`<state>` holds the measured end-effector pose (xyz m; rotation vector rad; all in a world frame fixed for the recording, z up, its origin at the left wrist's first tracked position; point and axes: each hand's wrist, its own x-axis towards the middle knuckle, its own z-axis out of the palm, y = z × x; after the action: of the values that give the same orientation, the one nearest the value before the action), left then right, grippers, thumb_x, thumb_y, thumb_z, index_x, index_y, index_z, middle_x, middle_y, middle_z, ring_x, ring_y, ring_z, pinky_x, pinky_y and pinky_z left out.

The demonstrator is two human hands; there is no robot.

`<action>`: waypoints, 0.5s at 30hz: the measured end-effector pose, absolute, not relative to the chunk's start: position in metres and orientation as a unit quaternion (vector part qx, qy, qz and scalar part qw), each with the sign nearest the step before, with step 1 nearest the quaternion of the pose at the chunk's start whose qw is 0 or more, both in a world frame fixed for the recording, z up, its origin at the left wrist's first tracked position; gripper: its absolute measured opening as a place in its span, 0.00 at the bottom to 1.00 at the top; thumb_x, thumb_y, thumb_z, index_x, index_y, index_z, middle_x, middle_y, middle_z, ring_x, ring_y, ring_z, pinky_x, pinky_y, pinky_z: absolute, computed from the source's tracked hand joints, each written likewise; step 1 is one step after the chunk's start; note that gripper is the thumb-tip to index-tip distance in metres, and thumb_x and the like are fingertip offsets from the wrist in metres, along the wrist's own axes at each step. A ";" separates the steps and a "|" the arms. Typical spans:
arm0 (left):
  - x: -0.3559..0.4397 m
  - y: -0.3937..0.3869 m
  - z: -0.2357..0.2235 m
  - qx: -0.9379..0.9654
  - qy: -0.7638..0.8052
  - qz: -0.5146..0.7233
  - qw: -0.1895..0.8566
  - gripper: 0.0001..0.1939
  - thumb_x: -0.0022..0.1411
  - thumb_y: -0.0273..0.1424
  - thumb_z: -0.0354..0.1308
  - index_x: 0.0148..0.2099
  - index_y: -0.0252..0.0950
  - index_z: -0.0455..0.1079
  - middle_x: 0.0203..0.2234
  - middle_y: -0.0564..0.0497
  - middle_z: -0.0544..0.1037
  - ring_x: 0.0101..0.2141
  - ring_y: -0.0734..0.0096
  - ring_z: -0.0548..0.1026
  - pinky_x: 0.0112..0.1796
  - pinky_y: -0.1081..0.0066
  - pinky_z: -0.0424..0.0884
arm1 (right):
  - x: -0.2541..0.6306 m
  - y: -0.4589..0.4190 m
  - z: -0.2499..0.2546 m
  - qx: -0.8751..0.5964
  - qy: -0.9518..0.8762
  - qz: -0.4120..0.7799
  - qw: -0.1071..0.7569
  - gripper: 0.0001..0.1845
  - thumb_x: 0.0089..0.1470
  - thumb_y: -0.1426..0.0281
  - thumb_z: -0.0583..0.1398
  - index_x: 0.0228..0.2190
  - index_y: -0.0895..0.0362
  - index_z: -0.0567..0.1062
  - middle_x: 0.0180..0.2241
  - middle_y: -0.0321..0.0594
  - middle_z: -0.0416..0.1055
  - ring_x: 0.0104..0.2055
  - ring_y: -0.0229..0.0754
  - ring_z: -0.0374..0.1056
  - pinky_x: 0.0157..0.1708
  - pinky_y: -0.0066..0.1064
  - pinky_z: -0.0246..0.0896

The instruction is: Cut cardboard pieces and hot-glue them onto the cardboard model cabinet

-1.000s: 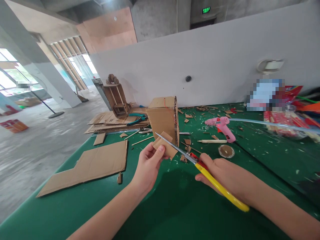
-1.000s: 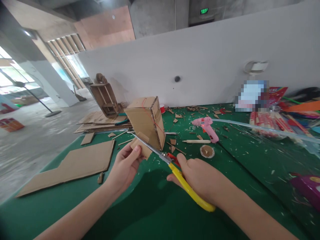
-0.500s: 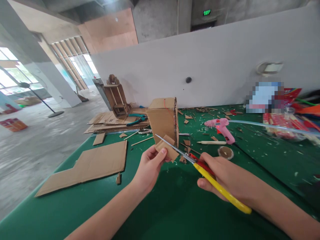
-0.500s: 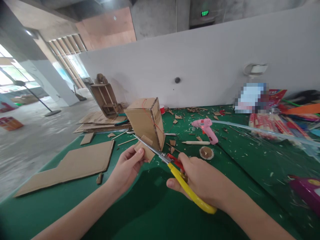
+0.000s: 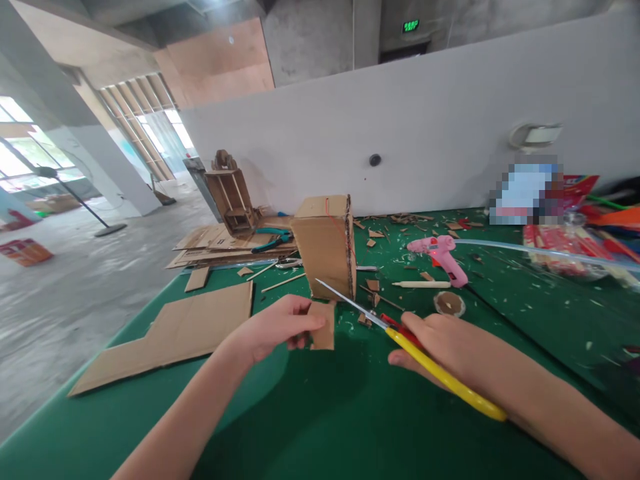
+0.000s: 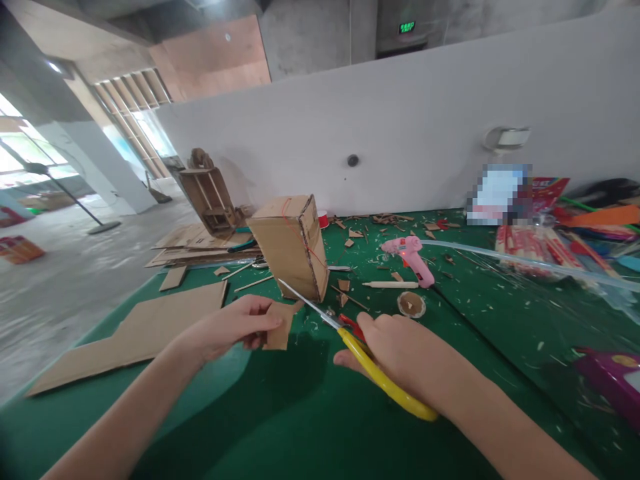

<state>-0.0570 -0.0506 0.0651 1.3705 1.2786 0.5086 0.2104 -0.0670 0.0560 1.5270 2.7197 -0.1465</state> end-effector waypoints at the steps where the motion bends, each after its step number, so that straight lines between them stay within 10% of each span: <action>1: -0.064 -0.048 0.066 0.617 0.555 0.191 0.525 0.10 0.53 0.36 0.60 0.31 0.33 0.68 0.21 0.55 0.69 0.20 0.77 0.67 0.19 0.77 0.58 | 0.212 -0.066 0.056 0.487 0.871 -0.061 -0.004 0.29 0.58 0.46 0.45 0.33 0.58 0.68 0.24 0.45 0.72 0.23 0.49 0.70 0.19 0.30 0.46; 6: -0.092 -0.035 0.057 0.712 0.607 0.078 0.345 0.14 0.52 0.30 0.55 0.43 0.36 0.67 0.19 0.56 0.69 0.21 0.70 0.67 0.22 0.72 0.59 | 0.217 -0.062 0.060 0.486 0.865 -0.117 -0.048 0.27 0.56 0.44 0.47 0.31 0.55 0.66 0.25 0.43 0.69 0.25 0.47 0.67 0.20 0.31 0.50; 11: -0.091 -0.031 0.050 0.764 0.634 0.119 0.002 0.15 0.57 0.33 0.52 0.45 0.36 0.72 0.41 0.41 0.72 0.43 0.52 0.71 0.43 0.59 0.65 | 0.216 -0.064 0.065 0.505 0.842 -0.176 -0.070 0.26 0.50 0.42 0.54 0.30 0.54 0.65 0.27 0.42 0.68 0.26 0.44 0.64 0.22 0.30 0.50; 15: -0.060 -0.039 0.040 0.800 0.584 0.138 -0.014 0.15 0.62 0.42 0.51 0.39 0.38 0.72 0.36 0.44 0.73 0.42 0.55 0.71 0.44 0.60 0.66 | 0.218 -0.062 0.056 0.474 0.848 -0.192 -0.139 0.24 0.53 0.45 0.52 0.28 0.54 0.63 0.23 0.37 0.64 0.22 0.38 0.56 0.22 0.30 0.48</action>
<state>-0.0598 -0.0386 0.0403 2.5350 1.8504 0.4373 0.2181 -0.0617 0.0557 1.6374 2.9287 -0.6634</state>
